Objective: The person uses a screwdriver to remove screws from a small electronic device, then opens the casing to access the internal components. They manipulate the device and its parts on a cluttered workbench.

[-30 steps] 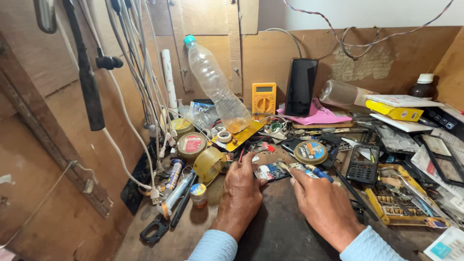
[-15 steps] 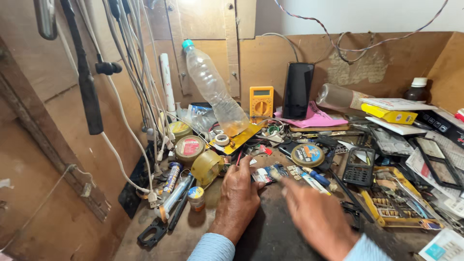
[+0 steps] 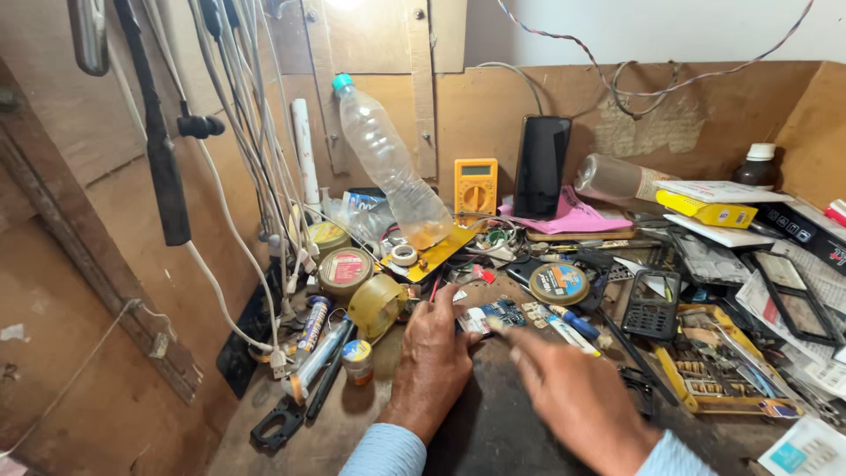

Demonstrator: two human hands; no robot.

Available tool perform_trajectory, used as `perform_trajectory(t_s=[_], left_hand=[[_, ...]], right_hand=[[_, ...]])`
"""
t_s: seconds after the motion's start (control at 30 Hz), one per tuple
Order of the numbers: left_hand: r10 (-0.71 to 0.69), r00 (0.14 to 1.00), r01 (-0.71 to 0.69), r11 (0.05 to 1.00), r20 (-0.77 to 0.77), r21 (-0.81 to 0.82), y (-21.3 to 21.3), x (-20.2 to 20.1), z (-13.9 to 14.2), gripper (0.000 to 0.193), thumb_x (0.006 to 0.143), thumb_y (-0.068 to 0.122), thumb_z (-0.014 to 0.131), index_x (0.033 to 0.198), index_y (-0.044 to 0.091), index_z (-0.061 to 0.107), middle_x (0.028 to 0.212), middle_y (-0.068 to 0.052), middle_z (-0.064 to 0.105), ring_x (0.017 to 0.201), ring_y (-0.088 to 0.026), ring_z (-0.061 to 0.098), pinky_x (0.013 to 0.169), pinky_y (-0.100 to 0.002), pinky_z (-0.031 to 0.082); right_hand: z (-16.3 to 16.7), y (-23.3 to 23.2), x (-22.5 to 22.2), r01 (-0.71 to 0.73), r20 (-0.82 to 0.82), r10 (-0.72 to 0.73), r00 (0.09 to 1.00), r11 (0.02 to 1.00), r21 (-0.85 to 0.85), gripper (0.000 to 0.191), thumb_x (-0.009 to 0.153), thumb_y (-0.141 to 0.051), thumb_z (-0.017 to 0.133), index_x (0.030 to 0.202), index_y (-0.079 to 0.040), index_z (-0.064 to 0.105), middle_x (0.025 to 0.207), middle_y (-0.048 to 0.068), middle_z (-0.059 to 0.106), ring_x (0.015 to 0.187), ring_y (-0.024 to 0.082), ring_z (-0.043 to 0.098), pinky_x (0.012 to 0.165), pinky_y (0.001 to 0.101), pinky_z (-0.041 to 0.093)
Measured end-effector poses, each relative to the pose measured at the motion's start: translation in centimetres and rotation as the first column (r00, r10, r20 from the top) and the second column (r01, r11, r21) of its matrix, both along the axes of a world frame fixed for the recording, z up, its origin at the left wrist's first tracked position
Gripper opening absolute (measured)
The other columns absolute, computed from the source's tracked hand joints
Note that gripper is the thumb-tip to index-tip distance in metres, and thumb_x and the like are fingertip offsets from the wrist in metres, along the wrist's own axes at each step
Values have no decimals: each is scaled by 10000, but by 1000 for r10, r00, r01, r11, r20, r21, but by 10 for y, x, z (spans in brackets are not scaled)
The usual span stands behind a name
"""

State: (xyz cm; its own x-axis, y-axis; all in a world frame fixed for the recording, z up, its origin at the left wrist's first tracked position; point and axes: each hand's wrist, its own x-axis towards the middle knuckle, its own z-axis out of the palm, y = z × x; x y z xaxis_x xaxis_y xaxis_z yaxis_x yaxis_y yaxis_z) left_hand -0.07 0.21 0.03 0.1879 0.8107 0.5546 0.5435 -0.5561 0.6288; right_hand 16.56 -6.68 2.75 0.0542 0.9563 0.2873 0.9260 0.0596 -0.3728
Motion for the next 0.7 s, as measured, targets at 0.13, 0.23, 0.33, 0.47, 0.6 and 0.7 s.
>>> perform_trajectory(t_s=[0.13, 0.23, 0.33, 0.47, 0.6, 0.7], left_hand=[[38, 999, -39, 999, -21, -38, 0, 0, 1, 606, 786, 73, 805, 1324, 23, 532, 1044, -189, 698, 1018, -395, 645, 868, -475, 516], [20, 1000, -20, 1000, -3, -12, -1, 1, 1, 607, 770, 74, 811, 1309, 18, 536, 1042, -186, 709, 1019, -401, 644, 867, -481, 511], [47, 998, -49, 998, -33, -47, -3, -1, 1, 609, 779, 73, 812, 1321, 26, 537, 1039, -205, 687, 1011, -407, 642, 869, -480, 514], [39, 999, -39, 998, -21, -42, -1, 0, 2, 608, 774, 76, 815, 1315, 26, 539, 1046, -186, 696, 1022, -389, 646, 872, -470, 515], [31, 999, -32, 997, -9, -64, 0, 0, 0, 615, 768, 92, 823, 1308, 25, 537, 1054, -162, 720, 1034, -372, 647, 880, -458, 514], [28, 999, -29, 999, -22, -43, 0, 0, -1, 592, 782, 71, 804, 1310, 23, 539, 1052, -166, 721, 1033, -367, 649, 884, -454, 516]], right_hand=[[3, 1, -6, 48, 85, -45, 995, 998, -32, 394, 943, -315, 565, 1315, -245, 674, 803, 196, 732, 741, 386, 735, 668, 524, 582], [1, -1, -7, 12, 37, -12, 999, 1000, -14, 391, 926, -297, 588, 1298, -237, 693, 800, 207, 733, 739, 395, 729, 681, 531, 572], [-2, 1, -2, -1, 17, 0, 1000, 999, 49, 371, 917, -275, 598, 1263, -197, 709, 811, 207, 737, 748, 414, 718, 666, 537, 568], [-8, 5, 3, 10, 41, -12, 999, 999, 38, 366, 929, -301, 599, 1262, -201, 713, 857, 205, 740, 799, 402, 720, 707, 528, 568], [-3, 3, 1, -21, 18, 20, 1000, 1000, 16, 423, 915, -304, 604, 1317, -215, 701, 849, 204, 742, 829, 395, 712, 735, 527, 550], [23, 8, 13, -213, -119, 231, 966, 966, 147, 302, 906, -296, 658, 1126, -125, 773, 923, 202, 773, 835, 373, 760, 745, 467, 595]])
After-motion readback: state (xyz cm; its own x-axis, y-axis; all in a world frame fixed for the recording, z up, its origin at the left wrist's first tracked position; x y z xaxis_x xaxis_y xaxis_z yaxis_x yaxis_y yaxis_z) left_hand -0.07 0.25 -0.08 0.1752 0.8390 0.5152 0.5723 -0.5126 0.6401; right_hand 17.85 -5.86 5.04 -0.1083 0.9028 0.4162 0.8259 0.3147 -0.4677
